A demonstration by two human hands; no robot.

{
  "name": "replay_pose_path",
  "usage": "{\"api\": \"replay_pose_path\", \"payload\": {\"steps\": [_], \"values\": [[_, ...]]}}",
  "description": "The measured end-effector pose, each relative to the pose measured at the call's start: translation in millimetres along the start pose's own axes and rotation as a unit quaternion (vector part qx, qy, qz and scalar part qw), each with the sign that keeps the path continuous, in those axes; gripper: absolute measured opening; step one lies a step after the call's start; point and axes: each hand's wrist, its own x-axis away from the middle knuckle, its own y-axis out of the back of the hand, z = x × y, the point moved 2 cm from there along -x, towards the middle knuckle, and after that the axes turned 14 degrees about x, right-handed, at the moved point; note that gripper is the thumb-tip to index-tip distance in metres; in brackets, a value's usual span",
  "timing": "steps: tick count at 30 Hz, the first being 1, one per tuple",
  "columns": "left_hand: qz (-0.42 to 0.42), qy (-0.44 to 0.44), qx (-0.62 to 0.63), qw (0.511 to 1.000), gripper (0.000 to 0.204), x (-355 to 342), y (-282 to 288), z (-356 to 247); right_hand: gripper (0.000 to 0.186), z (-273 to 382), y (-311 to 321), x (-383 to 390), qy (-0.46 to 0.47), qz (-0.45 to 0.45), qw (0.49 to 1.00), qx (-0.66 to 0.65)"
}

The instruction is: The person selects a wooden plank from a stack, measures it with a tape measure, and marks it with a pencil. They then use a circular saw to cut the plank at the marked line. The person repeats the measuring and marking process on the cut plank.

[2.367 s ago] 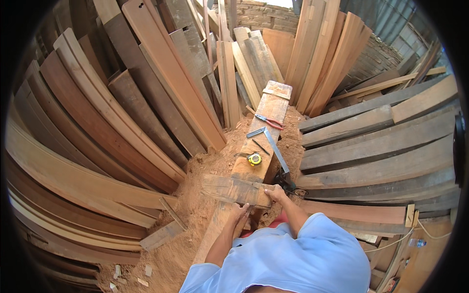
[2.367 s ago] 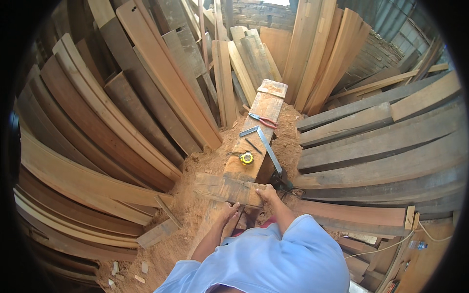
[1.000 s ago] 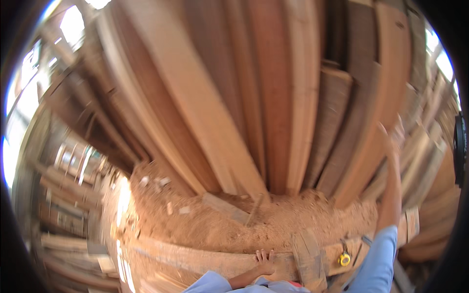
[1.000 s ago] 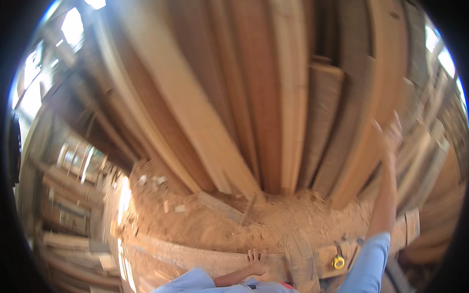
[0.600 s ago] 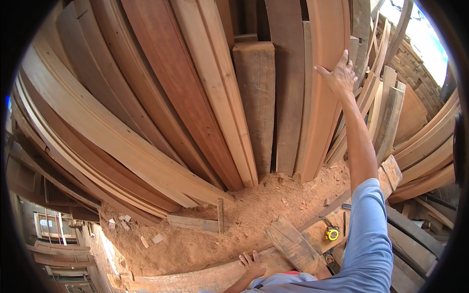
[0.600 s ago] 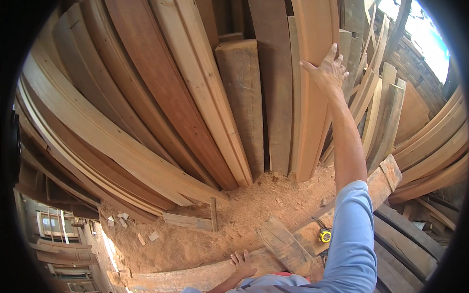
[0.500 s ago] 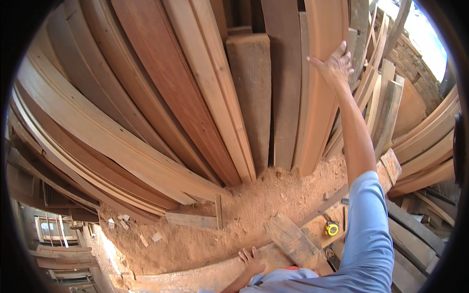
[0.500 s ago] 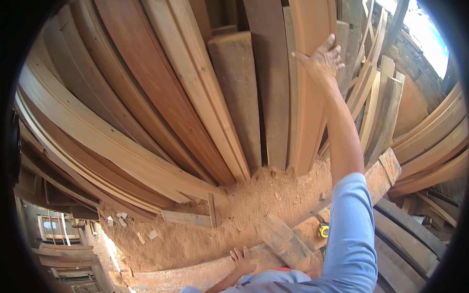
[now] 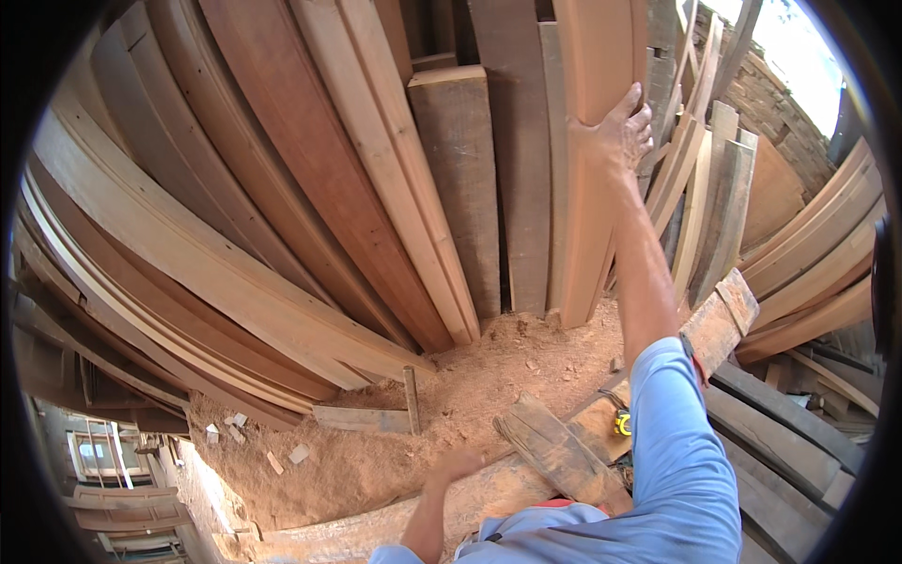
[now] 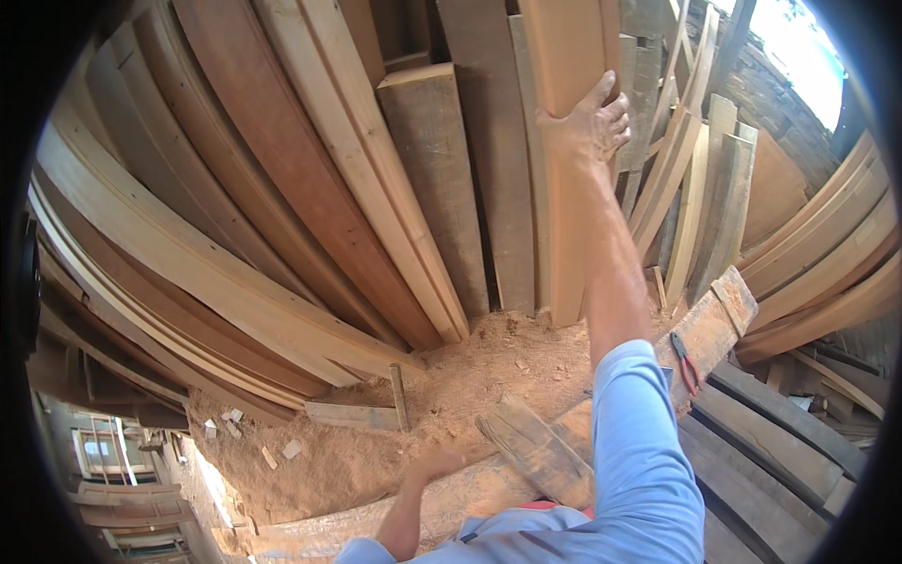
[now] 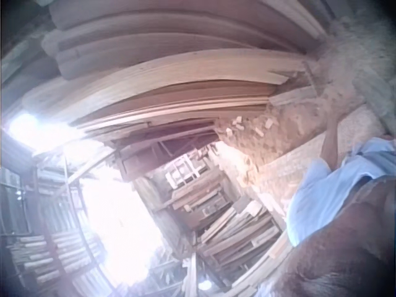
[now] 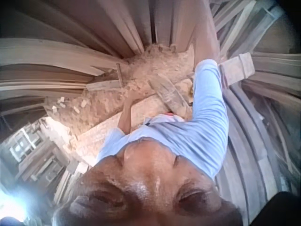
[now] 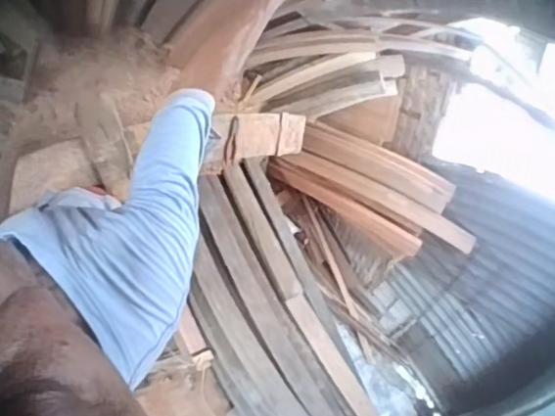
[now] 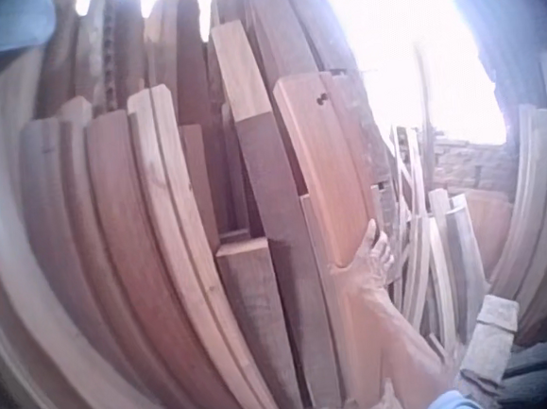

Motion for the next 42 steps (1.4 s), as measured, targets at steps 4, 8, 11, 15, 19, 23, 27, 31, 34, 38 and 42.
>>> {"api": "replay_pose_path", "payload": {"steps": [4,8,11,15,19,23,27,31,34,38,42], "values": [[-0.357,-0.173,0.212,0.893,0.066,67.4,137.3,-92.6,0.127,1.6,26.5,47.0,0.037,-0.028,0.998,-0.034],[-0.448,-0.427,0.284,0.733,0.089,116.4,239.3,-205.8,0.127,-5.9,62.6,99.8,0.087,-0.013,0.994,-0.069],[-0.405,-0.579,0.328,0.627,0.1,149.6,276.1,-275.0,0.119,-16.6,91.2,136.3,0.121,0.004,0.99,-0.068],[-0.347,-0.651,0.439,0.513,0.102,149.6,283.8,-300.3,0.103,-67.4,98.6,189.2,0.207,0.069,0.938,-0.269],[-0.37,-0.65,0.525,0.407,0.095,136.5,278.8,-248.9,0.093,-144.1,71.1,219.6,0.207,0.323,0.908,-0.169],[-0.392,-0.647,0.548,0.358,0.088,156.1,221.0,-211.7,0.099,-199.5,-13.4,263.2,0.292,0.383,0.875,0.043],[-0.263,-0.7,0.599,0.285,0.076,154.3,142.8,-150.5,0.098,-185.5,-50.8,282.6,0.44,0.391,0.807,-0.041],[-0.381,-0.677,0.562,0.284,0.092,167.9,93.8,-121.9,0.04,-194.1,-72.0,320.3,0.496,0.45,0.743,-0.013],[-0.432,-0.654,0.566,0.257,0.092,190.2,66.1,-83.0,0.033,-167.6,-59.6,347.4,0.539,0.435,0.721,-0.001],[-0.775,-0.269,0.568,0.072,0.1,200.2,59.1,-31.5,0.032,-122.1,-33.1,381.1,0.615,0.375,0.693,0.035],[-0.654,-0.382,0.65,0.061,0.104,237.7,38.4,55.3,0.034,-65.3,18.3,413.8,0.651,0.428,0.619,0.102]]}}
